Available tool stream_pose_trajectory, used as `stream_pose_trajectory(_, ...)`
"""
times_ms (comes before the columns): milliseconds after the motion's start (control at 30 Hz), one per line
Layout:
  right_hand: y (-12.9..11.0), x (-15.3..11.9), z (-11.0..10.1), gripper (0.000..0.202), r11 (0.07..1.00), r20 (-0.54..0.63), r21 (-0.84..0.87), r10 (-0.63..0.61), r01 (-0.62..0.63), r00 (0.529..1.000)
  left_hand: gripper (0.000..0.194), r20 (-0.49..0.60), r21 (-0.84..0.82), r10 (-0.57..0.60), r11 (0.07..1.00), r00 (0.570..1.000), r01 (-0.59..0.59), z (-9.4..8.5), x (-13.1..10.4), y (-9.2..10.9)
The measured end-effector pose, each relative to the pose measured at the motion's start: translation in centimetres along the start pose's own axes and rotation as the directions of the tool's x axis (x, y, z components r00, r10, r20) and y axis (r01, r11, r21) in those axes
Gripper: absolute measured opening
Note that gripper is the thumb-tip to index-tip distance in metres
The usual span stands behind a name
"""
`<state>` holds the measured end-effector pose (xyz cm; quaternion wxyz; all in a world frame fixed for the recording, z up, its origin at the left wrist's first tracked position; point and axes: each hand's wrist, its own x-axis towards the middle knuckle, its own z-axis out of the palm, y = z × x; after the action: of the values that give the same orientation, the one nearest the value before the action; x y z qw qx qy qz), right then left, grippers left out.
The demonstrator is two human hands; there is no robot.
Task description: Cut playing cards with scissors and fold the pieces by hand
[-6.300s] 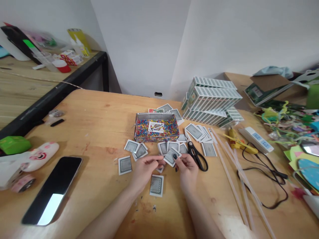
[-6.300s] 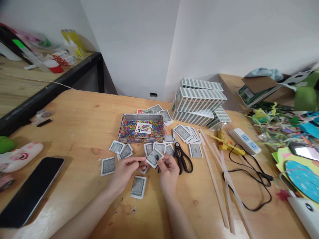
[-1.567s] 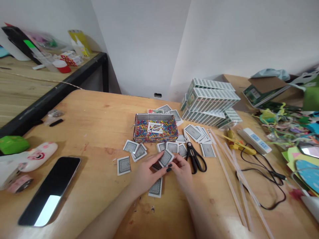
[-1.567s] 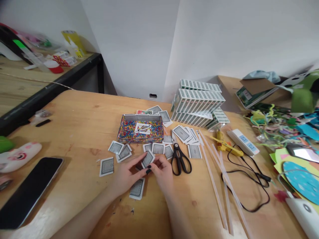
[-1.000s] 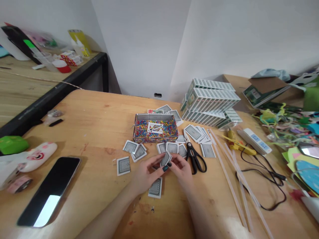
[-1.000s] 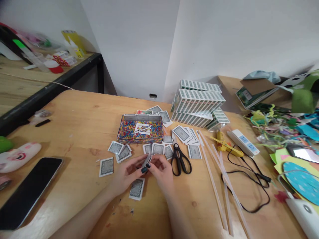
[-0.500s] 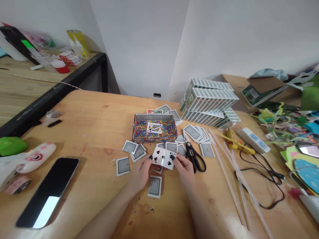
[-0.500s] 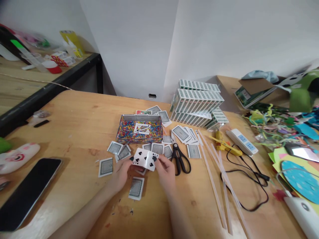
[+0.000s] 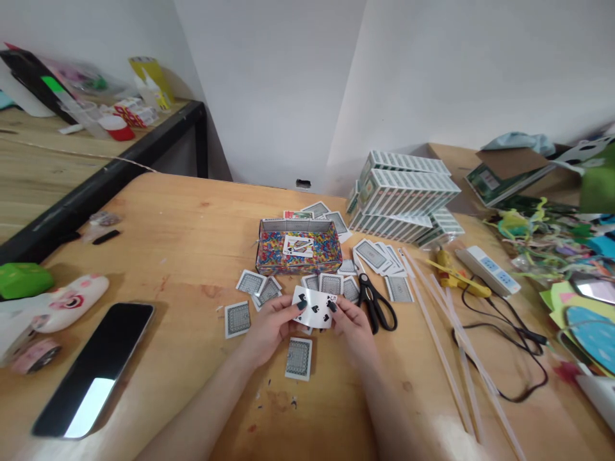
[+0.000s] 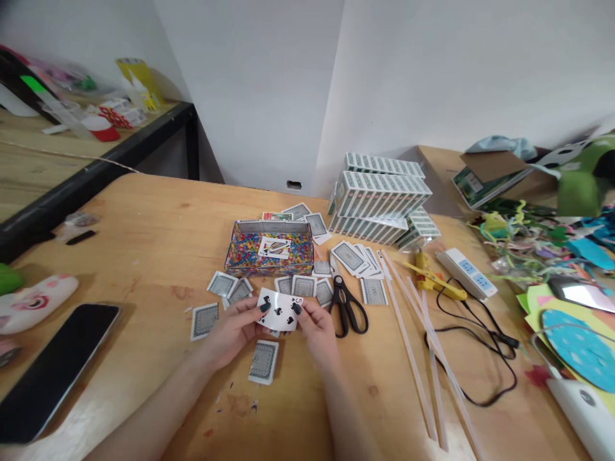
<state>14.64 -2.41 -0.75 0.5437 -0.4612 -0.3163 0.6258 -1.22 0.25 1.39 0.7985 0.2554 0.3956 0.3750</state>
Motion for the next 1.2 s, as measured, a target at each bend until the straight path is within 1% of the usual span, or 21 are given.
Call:
stream_pose_trajectory(133,-0.3,-0.2,0.7,0.027,0.997,0.021,0.064,0.04,-0.041,0.999,0.024,0.104,-0.016,-0.07,0.997,0.992,0.072,-0.1,-0.1,0.0)
stream_pose_trajectory(167,-0.2,-0.2,0.8,0.028,0.996,0.027,0.07,0.045,-0.047,0.999,0.024,0.119,-0.009,-0.074,0.997,0.99,0.076,-0.1,-0.1,-0.1)
stream_pose_trajectory(233,0.0,-0.1,0.9,0.03,0.998,0.031,0.048,0.048,-0.049,0.998,0.024,0.113,0.009,-0.064,0.998,0.992,0.064,-0.1,-0.2,-0.4)
stream_pose_trajectory(300,0.3,-0.1,0.9,0.031,0.999,-0.005,-0.045,0.002,-0.002,1.0,0.026,0.073,0.033,-0.044,0.999,0.996,0.041,0.1,-0.3,-0.7)
stream_pose_trajectory(367,0.5,-0.1,0.8,0.03,0.969,-0.08,-0.222,-0.128,0.107,0.989,0.028,0.011,0.074,-0.009,0.997,1.0,0.008,0.2,-0.3,-0.9)
stream_pose_trajectory(400,0.6,-0.2,0.8,0.029,0.929,-0.113,-0.329,-0.218,0.171,0.969,0.028,-0.026,0.107,0.023,0.994,0.999,-0.02,0.3,-0.3,-1.0)
stream_pose_trajectory(467,0.5,-0.4,0.8,0.027,0.799,-0.134,-0.53,-0.41,0.284,0.902,0.026,-0.092,0.201,0.119,0.975,0.989,-0.098,0.4,-0.2,-1.1)
stream_pose_trajectory(533,0.3,-0.6,0.9,0.028,0.641,-0.077,-0.672,-0.559,0.371,0.826,0.023,-0.13,0.306,0.225,0.935,0.966,-0.176,0.5,-0.1,-1.1)
stream_pose_trajectory(567,0.2,-0.7,0.9,0.029,0.567,-0.027,-0.717,-0.605,0.406,0.796,0.021,-0.137,0.35,0.264,0.915,0.955,-0.202,0.5,0.0,-1.2)
stream_pose_trajectory(600,0.2,-0.8,1.0,0.031,0.505,0.031,-0.744,-0.627,0.437,0.778,0.021,-0.141,0.383,0.29,0.898,0.947,-0.218,0.4,0.1,-1.2)
stream_pose_trajectory(633,0.2,-0.9,1.1,0.033,0.462,0.091,-0.757,-0.626,0.462,0.774,0.021,-0.144,0.406,0.304,0.886,0.942,-0.224,0.3,0.1,-1.3)
stream_pose_trajectory(667,0.2,-0.9,1.2,0.035,0.439,0.144,-0.758,-0.609,0.482,0.78,0.021,-0.145,0.422,0.312,0.878,0.939,-0.226,0.2,0.2,-1.4)
stream_pose_trajectory(733,0.4,-1.0,1.3,0.039,0.438,0.21,-0.749,-0.554,0.497,0.806,0.02,-0.131,0.442,0.317,0.867,0.939,-0.23,0.1,0.2,-1.5)
stream_pose_trajectory(833,0.8,-1.2,1.4,0.04,0.479,0.223,-0.74,-0.487,0.471,0.845,0.018,-0.074,0.485,0.337,0.835,0.939,-0.261,0.1,0.1,-1.5)
stream_pose_trajectory(900,1.0,-1.3,1.5,0.038,0.508,0.207,-0.735,-0.461,0.449,0.863,0.017,-0.025,0.525,0.374,0.794,0.927,-0.307,0.1,0.1,-1.5)
stream_pose_trajectory(967,1.1,-1.5,1.5,0.035,0.529,0.197,-0.726,-0.451,0.439,0.87,0.015,0.01,0.568,0.447,0.734,0.895,-0.373,0.2,0.0,-1.4)
stream_pose_trajectory(1000,1.1,-1.5,1.5,0.033,0.535,0.193,-0.722,-0.452,0.438,0.871,0.014,0.016,0.592,0.494,0.696,0.869,-0.407,0.1,0.0,-1.4)
stream_pose_trajectory(1067,1.0,-1.6,1.6,0.031,0.537,0.189,-0.721,-0.454,0.437,0.871,0.022,0.01,0.652,0.601,0.602,0.799,-0.461,0.1,-0.2,-1.2)
stream_pose_trajectory(1133,0.9,-1.6,1.6,0.03,0.528,0.202,-0.724,-0.453,0.444,0.868,0.033,0.024,0.722,0.678,0.497,0.734,-0.482,0.0,-0.3,-0.9)
stream_pose_trajectory(1167,0.8,-1.6,1.7,0.03,0.518,0.215,-0.727,-0.451,0.45,0.866,0.035,0.052,0.752,0.692,0.448,0.72,-0.485,0.0,-0.4,-0.8)
stream_pose_trajectory(1200,0.8,-1.6,1.7,0.029,0.507,0.23,-0.73,-0.45,0.459,0.863,0.03,0.104,0.77,0.68,0.407,0.726,-0.492,-0.1,-0.5,-0.6)
